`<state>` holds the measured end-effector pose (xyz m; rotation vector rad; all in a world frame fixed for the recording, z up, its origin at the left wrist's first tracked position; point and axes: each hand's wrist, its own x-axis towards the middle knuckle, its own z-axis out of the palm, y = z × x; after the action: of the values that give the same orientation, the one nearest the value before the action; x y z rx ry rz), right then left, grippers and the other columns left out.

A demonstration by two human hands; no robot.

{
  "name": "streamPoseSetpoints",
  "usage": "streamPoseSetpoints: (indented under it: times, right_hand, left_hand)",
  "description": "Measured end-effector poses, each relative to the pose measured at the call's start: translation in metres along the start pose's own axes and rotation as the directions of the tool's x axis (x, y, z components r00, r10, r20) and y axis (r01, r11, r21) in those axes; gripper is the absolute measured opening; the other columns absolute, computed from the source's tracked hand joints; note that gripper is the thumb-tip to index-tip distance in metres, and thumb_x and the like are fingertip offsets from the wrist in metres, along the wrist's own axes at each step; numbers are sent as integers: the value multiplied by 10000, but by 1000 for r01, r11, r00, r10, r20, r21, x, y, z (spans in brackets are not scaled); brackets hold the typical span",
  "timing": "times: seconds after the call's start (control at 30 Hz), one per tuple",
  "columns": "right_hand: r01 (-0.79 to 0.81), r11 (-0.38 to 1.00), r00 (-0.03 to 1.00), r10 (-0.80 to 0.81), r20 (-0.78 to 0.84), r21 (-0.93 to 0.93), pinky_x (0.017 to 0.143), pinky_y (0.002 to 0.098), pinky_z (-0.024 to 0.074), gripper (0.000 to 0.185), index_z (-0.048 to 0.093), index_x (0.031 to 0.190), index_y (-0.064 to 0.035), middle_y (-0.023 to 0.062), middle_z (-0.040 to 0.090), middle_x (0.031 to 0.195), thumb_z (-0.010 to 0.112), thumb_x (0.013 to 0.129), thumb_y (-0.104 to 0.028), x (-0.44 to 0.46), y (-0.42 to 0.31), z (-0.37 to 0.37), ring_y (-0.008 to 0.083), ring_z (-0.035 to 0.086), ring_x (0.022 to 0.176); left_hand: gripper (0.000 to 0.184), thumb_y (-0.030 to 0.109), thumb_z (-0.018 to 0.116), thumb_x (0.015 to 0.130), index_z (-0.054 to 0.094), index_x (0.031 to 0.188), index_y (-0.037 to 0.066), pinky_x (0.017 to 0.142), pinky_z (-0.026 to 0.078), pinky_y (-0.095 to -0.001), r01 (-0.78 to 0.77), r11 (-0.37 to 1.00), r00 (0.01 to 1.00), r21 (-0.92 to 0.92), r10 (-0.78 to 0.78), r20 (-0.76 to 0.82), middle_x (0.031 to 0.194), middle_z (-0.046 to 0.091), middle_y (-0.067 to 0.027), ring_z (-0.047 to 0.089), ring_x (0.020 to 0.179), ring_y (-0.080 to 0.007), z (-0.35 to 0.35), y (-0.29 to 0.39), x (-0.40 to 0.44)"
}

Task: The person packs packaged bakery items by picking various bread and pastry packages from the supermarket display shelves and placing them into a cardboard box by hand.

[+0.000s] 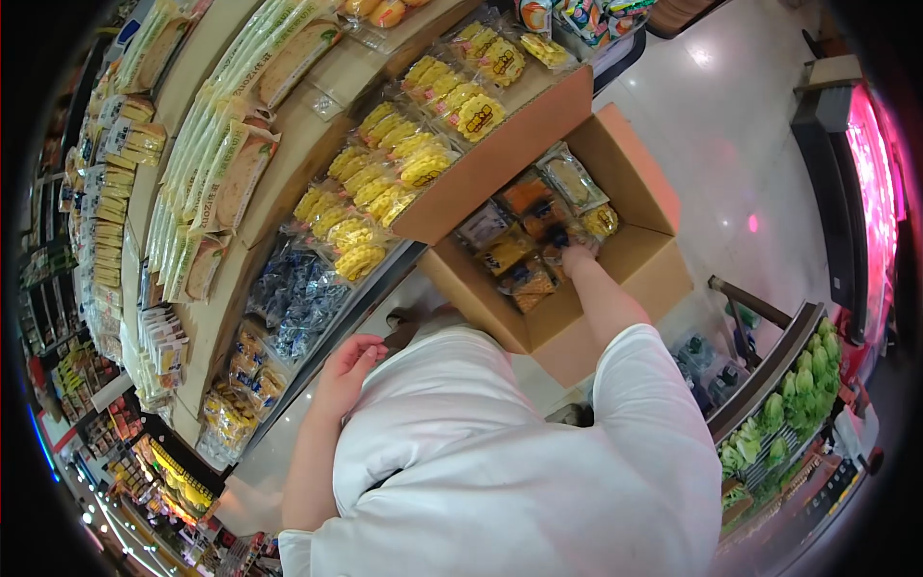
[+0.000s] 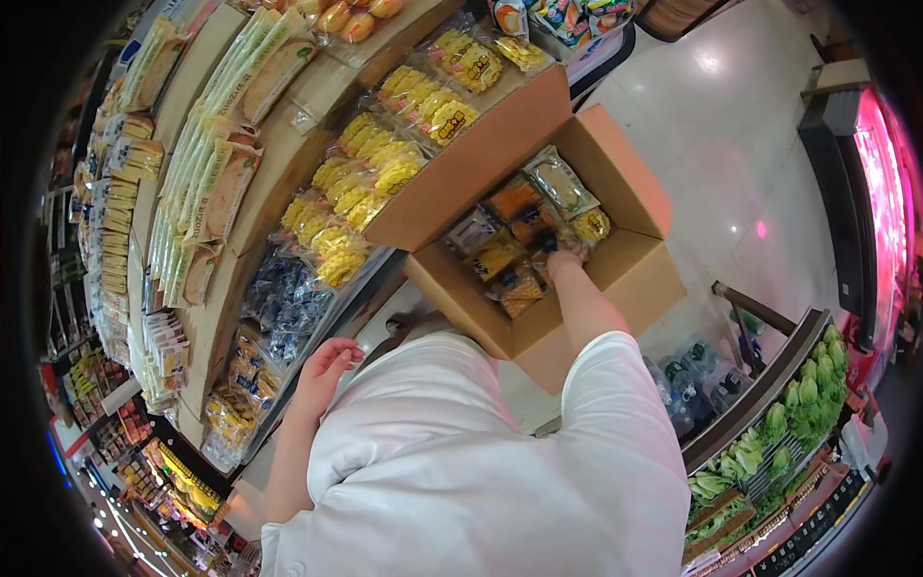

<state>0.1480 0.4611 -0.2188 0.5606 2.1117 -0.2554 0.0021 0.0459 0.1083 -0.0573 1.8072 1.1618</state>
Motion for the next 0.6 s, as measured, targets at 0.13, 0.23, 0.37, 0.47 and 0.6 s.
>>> streamPoseSetpoints:
  times: [0.13, 0.23, 0.37, 0.47, 0.6]
  right_hand:
    - [-39, 996, 997, 44, -60, 74, 1127, 629, 45, 518, 509, 1351, -133, 176, 280, 1526, 549, 845, -241, -17, -29, -5, 506, 154, 1399]
    - [-58, 982, 973, 96, -212, 178, 1132, 621, 36, 478, 539, 1321, -110, 175, 242, 1544, 531, 866, -257, -39, -55, 0, 513, 118, 1405]
    - [-105, 955, 991, 123, -51, 276, 1145, 590, 66, 576, 411, 1416, -106, 170, 206, 1558, 534, 883, -287, -53, -66, 10, 463, 116, 1425]
    - [-177, 960, 978, 196, -70, 219, 1152, 565, 95, 659, 292, 1484, -113, 148, 163, 1574, 525, 894, -291, -57, -62, 5, 422, 133, 1436]
    - [-263, 933, 964, 267, 19, 244, 1147, 568, 123, 636, 274, 1494, -111, 118, 152, 1583, 481, 909, -253, -42, -40, -2, 385, 210, 1426]
  left_hand:
    - [218, 127, 527, 972, 578, 1156, 21, 868, 457, -267, 28, 999, 999, -26, -29, -17, 1026, 649, -55, 592, 976, -128, -3, -8, -4]
    - [223, 125, 537, 966, 583, 1155, 16, 863, 468, -265, 13, 999, 1000, 30, -12, -27, 1013, 654, -57, 593, 953, -125, -13, -23, 1]
    - [257, 182, 575, 947, 595, 1139, 14, 815, 493, -285, -12, 962, 997, 272, 33, -73, 977, 663, -69, 611, 906, -150, -31, -70, 4]
    - [281, 212, 597, 926, 600, 1136, 25, 795, 504, -309, 16, 915, 995, 404, 24, -94, 965, 667, -99, 629, 888, -190, -47, -102, 0]
    - [290, 225, 607, 910, 604, 1138, 45, 791, 508, -325, 41, 905, 995, 424, -1, -95, 959, 669, -123, 642, 879, -227, -58, -131, -10]
